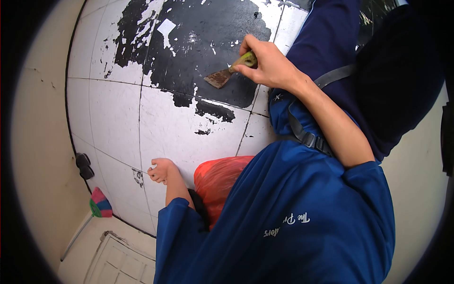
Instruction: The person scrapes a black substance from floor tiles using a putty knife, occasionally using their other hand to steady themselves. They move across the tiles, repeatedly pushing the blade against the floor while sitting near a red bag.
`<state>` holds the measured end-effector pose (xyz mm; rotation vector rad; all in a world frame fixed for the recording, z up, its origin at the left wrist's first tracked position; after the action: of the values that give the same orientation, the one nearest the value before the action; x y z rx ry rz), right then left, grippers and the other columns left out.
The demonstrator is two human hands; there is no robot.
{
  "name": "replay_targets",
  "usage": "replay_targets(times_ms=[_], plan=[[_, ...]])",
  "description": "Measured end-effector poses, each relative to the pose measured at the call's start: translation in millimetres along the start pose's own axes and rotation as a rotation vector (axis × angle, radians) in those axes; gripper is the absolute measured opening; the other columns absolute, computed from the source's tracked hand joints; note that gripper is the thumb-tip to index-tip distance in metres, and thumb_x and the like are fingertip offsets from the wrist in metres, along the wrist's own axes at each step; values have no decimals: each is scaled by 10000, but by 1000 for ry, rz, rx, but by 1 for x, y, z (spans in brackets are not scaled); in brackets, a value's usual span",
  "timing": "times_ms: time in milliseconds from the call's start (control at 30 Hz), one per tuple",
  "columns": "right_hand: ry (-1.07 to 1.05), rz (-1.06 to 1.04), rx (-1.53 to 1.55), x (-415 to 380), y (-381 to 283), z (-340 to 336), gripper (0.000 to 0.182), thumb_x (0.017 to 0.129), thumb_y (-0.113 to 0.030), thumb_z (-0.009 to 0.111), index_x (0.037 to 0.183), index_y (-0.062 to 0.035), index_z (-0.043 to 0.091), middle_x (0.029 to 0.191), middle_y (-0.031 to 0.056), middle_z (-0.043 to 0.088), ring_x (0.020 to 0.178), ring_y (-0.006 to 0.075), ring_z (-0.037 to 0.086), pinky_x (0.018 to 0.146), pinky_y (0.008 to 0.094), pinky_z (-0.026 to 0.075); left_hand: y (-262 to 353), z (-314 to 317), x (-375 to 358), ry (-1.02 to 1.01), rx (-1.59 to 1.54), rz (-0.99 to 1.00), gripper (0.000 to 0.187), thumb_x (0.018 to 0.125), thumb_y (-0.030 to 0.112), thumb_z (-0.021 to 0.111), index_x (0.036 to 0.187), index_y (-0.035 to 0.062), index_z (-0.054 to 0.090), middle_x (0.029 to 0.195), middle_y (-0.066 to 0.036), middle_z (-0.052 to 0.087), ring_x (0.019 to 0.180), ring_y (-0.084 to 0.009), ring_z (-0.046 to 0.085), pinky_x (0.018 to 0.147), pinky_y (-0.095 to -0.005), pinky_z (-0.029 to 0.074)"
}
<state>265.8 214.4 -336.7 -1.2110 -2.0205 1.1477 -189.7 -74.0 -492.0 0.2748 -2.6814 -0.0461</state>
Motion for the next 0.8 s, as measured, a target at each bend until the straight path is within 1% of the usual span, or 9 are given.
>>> replay_targets(times_ms=[100, 200, 233, 333, 467, 500, 600, 667, 800], plan=[[-197, 92, -150, -1, -15, -6, 319, 809, -106, 730, 1014, 30, 526, 816, 243, 668, 789, 436, 676, 685, 454, 531, -1, 0, 0, 8, 7, 6, 398, 867, 433, 494, 1188, 210, 575, 1334, -57, 538, 1200, -276, 502, 935, -518, 363], [-315, 198, -283, -16, -4, 6, 380, 800, -111, 769, 1083, 7, 544, 875, 230, 683, 857, 423, 679, 762, 462, 547, 1, -2, -1, 1, -16, 4, 398, 868, 434, 490, 1187, 212, 575, 1339, -58, 536, 1215, -273, 496, 942, -514, 359], [-378, 218, -340, -21, -6, 9, 352, 817, -103, 727, 1102, 14, 557, 896, 248, 686, 920, 443, 676, 806, 506, 543, 1, -4, -2, 4, -22, 9, 398, 868, 434, 490, 1187, 212, 575, 1340, -59, 536, 1220, -273, 494, 945, -514, 357], [-549, 269, -448, -24, -8, 20, 339, 849, -126, 681, 1133, 11, 554, 925, 255, 683, 942, 449, 669, 823, 510, 541, 1, -8, -5, 54, -51, 55, 401, 855, 412, 522, 1162, 165, 597, 1280, -125, 560, 1165, -331, 512, 924, -526, 415], [-235, -25, -417, -13, -2, 13, 220, 894, -147, 613, 1018, 34, 608, 924, 221, 687, 866, 437, 668, 762, 501, 539, 1, -10, -6, 66, -62, 66, 401, 848, 395, 536, 1151, 143, 609, 1249, -157, 574, 1135, -359, 522, 916, -532, 444], [-93, -161, -343, -13, -2, 4, 228, 922, -158, 601, 1034, 37, 639, 816, 188, 674, 722, 403, 648, 677, 464, 521, 1, -9, -5, 73, -61, 62, 402, 849, 397, 534, 1154, 146, 608, 1253, -154, 574, 1137, -357, 523, 918, -535, 440], [-105, 80, -102, -7, -45, -29, 266, 922, -193, 580, 1024, 43, 650, 782, 217, 677, 719, 387, 675, 694, 465, 536, 1, -5, -5, 82, -54, 55, 402, 852, 404, 527, 1158, 155, 605, 1260, -139, 573, 1139, -348, 524, 925, -543, 429], [-6, 61, -23, -13, -62, -37, 266, 949, -216, 577, 1079, 3, 656, 730, 207, 664, 668, 390, 660, 679, 464, 527, 2, -7, -5, 76, -47, 50, 399, 853, 410, 524, 1155, 162, 603, 1261, -126, 574, 1138, -337, 525, 926, -548, 420], [-68, 171, -30, -23, -35, -29, 250, 983, -245, 570, 1140, -71, 658, 739, 203, 680, 665, 399, 665, 683, 466, 533, 2, -7, -4, 75, -35, 32, 391, 851, 422, 522, 1147, 180, 604, 1277, -114, 575, 1161, -325, 526, 927, -547, 411]])
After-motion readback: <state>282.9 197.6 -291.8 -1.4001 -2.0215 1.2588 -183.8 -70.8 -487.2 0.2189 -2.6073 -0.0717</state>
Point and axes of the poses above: each hand's wrist, its own x-axis towards the middle knuckle, its own z-axis out of the palm, y = z × x, the point moved 2 cm from there along x, towards the middle knuckle
